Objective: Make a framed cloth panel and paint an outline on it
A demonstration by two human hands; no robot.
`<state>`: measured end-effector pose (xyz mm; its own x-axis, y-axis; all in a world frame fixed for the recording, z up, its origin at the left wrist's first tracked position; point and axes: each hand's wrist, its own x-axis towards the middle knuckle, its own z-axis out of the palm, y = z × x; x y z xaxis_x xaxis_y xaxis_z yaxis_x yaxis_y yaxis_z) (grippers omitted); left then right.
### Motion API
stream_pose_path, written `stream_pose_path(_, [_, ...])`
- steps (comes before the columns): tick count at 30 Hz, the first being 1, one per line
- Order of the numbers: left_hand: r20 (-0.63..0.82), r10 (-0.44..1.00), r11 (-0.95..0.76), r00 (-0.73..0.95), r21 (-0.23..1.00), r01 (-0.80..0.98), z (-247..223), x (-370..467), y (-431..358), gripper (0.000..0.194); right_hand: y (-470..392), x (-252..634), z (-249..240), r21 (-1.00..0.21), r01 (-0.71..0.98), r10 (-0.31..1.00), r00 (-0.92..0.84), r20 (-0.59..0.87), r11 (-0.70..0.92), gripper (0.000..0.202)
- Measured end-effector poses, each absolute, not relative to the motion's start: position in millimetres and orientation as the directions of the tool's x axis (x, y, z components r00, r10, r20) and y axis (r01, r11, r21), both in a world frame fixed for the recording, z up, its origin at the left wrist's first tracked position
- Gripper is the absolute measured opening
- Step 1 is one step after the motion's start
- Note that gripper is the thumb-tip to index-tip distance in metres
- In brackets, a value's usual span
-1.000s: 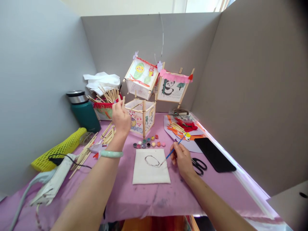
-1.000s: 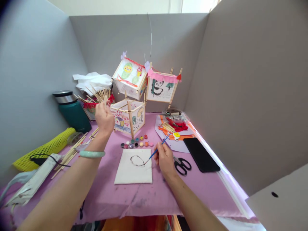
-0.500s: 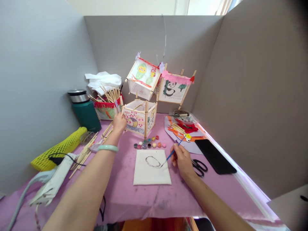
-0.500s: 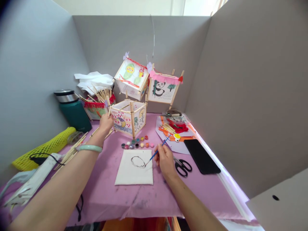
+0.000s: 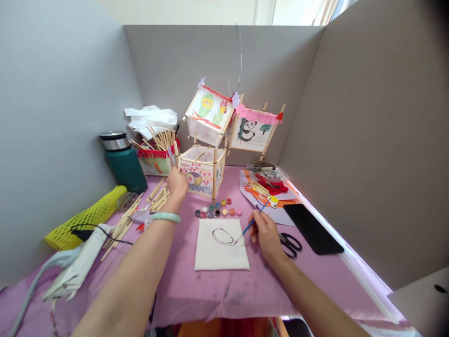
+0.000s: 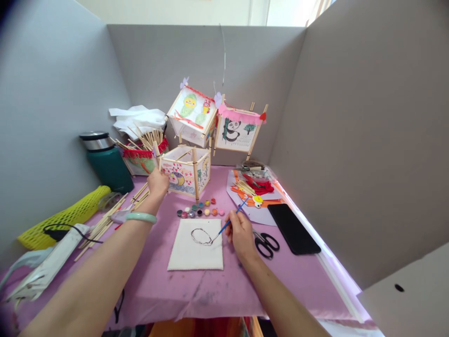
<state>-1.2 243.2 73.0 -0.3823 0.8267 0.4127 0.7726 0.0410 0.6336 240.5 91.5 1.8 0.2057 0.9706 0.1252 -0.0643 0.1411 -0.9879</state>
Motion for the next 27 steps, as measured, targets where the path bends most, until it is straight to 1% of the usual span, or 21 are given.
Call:
stream_pose_path(2, [0.409, 0.801, 0.091, -0.437, 0.638, 0.764, 74.3, 3.1, 241.5, 0.032, 91.2, 240.3, 2.4, -0.989, -0.069, 0.971, 0.211, 0.114, 0.131, 0.038])
stream_pose_path(4, [0.405, 0.792, 0.111, -0.457, 0.64, 0.76, 74.7, 6.5, 240.6, 0.03, 90.8, 239.9, 3.0, -0.99, -0.072, 0.971, 0.216, 0.1, 0.118, 0.038])
stream_pose_path(12, [0.405, 0.849, 0.029, -0.339, 0.604, 0.797, 77.5, 11.0, 232.3, 0.026, 89.8, 240.9, 3.3, -0.99, -0.072, 0.974, 0.205, 0.102, 0.119, 0.038])
stream_pose_path(17, [0.463, 0.822, 0.003, -0.332, 0.579, 0.815, 98.8, 5.0, 211.2, 0.032, 90.1, 241.6, 4.2, -0.99, -0.075, 0.971, 0.213, 0.104, 0.122, 0.039])
stream_pose_path(19, [0.463, 0.829, -0.012, -0.313, 0.574, 0.819, 106.1, 6.1, 198.2, 0.034, 89.5, 241.1, 4.8, -0.99, -0.064, 0.969, 0.219, 0.11, 0.127, 0.039])
stream_pose_path(22, [0.391, 0.895, -0.055, -0.213, 0.573, 0.818, 105.7, 15.8, 174.0, 0.028, 88.2, 240.6, 5.5, -0.99, -0.054, 0.968, 0.224, 0.114, 0.129, 0.039])
stream_pose_path(24, [0.309, 0.942, -0.08, -0.128, 0.579, 0.811, 97.8, 24.8, 156.4, 0.023, 87.7, 240.6, 5.5, -0.99, -0.048, 0.969, 0.218, 0.117, 0.13, 0.038])
stream_pose_path(27, [0.213, 0.976, -0.089, -0.044, 0.576, 0.812, 82.3, 32.8, 133.3, 0.022, 87.7, 240.7, 5.2, -0.991, -0.045, 0.97, 0.215, 0.113, 0.125, 0.038])
